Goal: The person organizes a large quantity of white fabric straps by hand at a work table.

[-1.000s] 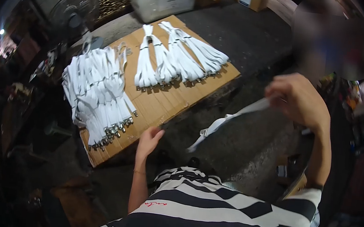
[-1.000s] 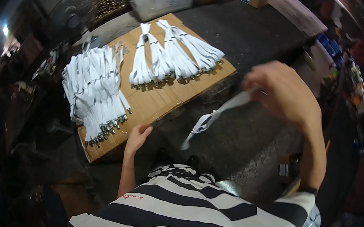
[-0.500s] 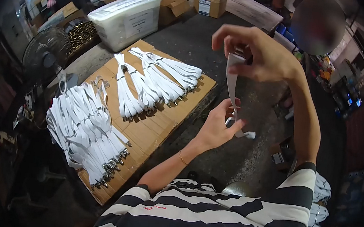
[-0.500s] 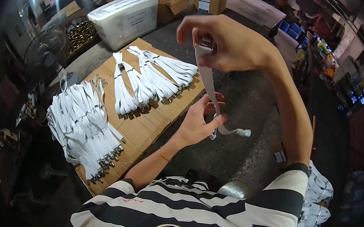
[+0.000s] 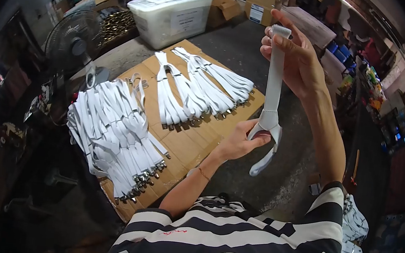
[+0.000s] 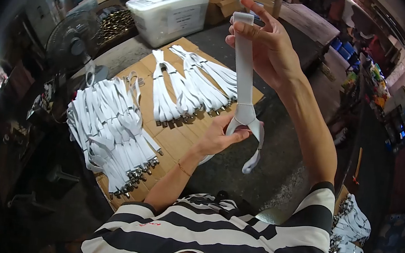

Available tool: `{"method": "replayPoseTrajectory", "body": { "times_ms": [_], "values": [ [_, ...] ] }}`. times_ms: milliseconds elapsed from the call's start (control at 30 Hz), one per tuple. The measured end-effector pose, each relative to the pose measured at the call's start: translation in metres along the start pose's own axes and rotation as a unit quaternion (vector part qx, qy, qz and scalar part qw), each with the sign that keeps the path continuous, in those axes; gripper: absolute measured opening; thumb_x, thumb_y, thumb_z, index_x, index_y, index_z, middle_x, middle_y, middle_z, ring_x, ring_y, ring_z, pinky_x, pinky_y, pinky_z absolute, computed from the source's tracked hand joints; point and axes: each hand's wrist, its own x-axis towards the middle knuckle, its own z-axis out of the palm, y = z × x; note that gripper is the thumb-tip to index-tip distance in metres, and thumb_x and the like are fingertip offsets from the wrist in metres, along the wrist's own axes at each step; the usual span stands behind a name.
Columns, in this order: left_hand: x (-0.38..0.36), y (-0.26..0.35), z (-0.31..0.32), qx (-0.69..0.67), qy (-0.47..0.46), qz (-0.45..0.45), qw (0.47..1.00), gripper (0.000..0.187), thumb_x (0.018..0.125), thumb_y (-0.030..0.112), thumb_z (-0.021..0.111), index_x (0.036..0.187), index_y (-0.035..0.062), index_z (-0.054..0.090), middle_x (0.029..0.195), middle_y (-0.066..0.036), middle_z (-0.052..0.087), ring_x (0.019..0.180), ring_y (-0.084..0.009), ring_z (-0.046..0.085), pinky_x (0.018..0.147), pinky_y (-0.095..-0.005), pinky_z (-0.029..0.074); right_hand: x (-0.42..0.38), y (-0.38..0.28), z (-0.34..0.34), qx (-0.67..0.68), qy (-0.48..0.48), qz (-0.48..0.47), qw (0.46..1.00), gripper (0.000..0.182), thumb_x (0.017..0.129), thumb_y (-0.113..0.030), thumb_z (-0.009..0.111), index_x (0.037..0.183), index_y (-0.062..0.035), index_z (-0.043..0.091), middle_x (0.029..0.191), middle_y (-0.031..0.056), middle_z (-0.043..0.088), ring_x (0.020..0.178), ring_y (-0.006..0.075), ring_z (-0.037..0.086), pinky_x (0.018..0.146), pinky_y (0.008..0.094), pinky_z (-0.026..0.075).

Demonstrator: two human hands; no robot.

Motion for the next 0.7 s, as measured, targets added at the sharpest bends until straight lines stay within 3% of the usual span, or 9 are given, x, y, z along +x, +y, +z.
{"method": "replayPoseTrajectory", "body": {
  "times_ms": [67,167,233,300,367,533,600,633,700],
  "values": [
    [-0.006,-0.016,-0.007,-0.138,0.003,0.036,0.990,0.025,0.087,0.011,0.062,0.108,-0.0006,0.058,0.099,-0.004,0.063,0.096,-0.0101,0.056,0.086,-0.0245,0.044,0.006,0.006,0.012,-0.017,0.015,0.017,1.000,0.078,0.073,-0.008,0.075,0.135,-0.0001,0.028,0.092,0.0111,0.057,0.077,0.0180,0.061,0.075,0.0297,0.051],
    [-0.021,-0.023,-0.026,-0.182,0.000,0.005,0.983,0.036,0.089,0.013,0.058,0.121,-0.0016,0.050,0.115,-0.008,0.057,0.110,-0.0147,0.050,0.096,-0.0272,0.038,0.022,0.012,0.031,0.018,0.046,-0.014,0.999,0.064,0.071,-0.003,0.075,0.125,-0.0006,0.041,0.091,0.0112,0.060,0.076,0.0177,0.062,0.071,0.0286,0.053],
    [-0.026,-0.029,-0.037,-0.206,0.010,0.005,0.979,0.040,0.090,0.012,0.056,0.126,-0.0019,0.046,0.121,-0.010,0.054,0.115,-0.0158,0.047,0.098,-0.0277,0.036,0.030,0.013,0.040,-0.017,0.051,-0.042,0.998,0.059,0.076,-0.006,0.071,0.126,0.0008,0.040,0.093,0.0103,0.058,0.082,0.0168,0.060,0.076,0.0268,0.051],
    [-0.028,-0.040,-0.053,-0.227,-0.030,0.056,0.972,0.030,0.089,0.010,0.052,0.116,-0.0010,0.049,0.124,-0.012,0.050,0.120,-0.0185,0.044,0.101,-0.0314,0.034,0.042,0.011,0.049,-0.007,0.050,-0.079,0.996,0.043,0.080,-0.004,0.067,0.118,0.0025,0.046,0.091,0.0099,0.060,0.083,0.0179,0.062,0.077,0.0273,0.053],
    [-0.033,-0.044,-0.061,-0.290,-0.044,0.089,0.952,0.018,0.085,0.012,0.049,0.099,0.0006,0.054,0.128,-0.017,0.047,0.124,-0.0237,0.041,0.105,-0.0376,0.031,0.048,0.006,0.066,0.019,0.068,-0.097,0.993,0.046,0.078,-0.003,0.068,0.117,-0.0006,0.042,0.093,0.0103,0.057,0.082,0.0198,0.061,0.076,0.0298,0.053],
    [-0.050,-0.025,-0.072,-0.307,-0.041,0.115,0.944,0.020,0.078,0.015,0.058,0.090,-0.0011,0.059,0.130,-0.022,0.046,0.122,-0.0279,0.045,0.107,-0.0399,0.032,0.070,-0.002,0.100,-0.004,0.146,-0.148,0.978,0.039,0.077,0.003,0.066,0.108,-0.0025,0.042,0.088,0.0093,0.056,0.077,0.0195,0.059,0.070,0.0285,0.051],
    [-0.053,-0.020,-0.076,-0.254,-0.038,0.112,0.960,0.025,0.074,0.010,0.059,0.097,-0.0017,0.059,0.129,-0.021,0.047,0.119,-0.0278,0.048,0.105,-0.0396,0.035,0.082,-0.001,0.104,0.002,0.145,-0.146,0.979,0.022,0.077,0.007,0.063,0.089,-0.0052,0.049,0.082,0.0075,0.055,0.075,0.0185,0.059,0.068,0.0277,0.050],
    [-0.054,-0.025,-0.078,-0.245,-0.022,0.094,0.965,0.042,0.070,0.006,0.056,0.112,-0.0001,0.052,0.129,-0.021,0.047,0.117,-0.0268,0.050,0.105,-0.0396,0.036,0.088,0.001,0.106,0.002,0.145,-0.147,0.978,0.022,0.077,0.007,0.063,0.089,-0.0052,0.049,0.082,0.0075,0.055,0.075,0.0185,0.059,0.068,0.0277,0.050],
    [-0.056,-0.024,-0.076,-0.249,0.002,0.076,0.966,0.050,0.071,0.007,0.058,0.119,0.0014,0.046,0.129,-0.020,0.048,0.117,-0.0265,0.050,0.105,-0.0396,0.036,0.100,0.007,0.108,-0.017,0.135,-0.178,0.975,0.021,0.076,0.008,0.062,0.076,-0.0079,0.048,0.079,0.0062,0.054,0.074,0.0166,0.058,0.067,0.0266,0.049]
  ]
}}
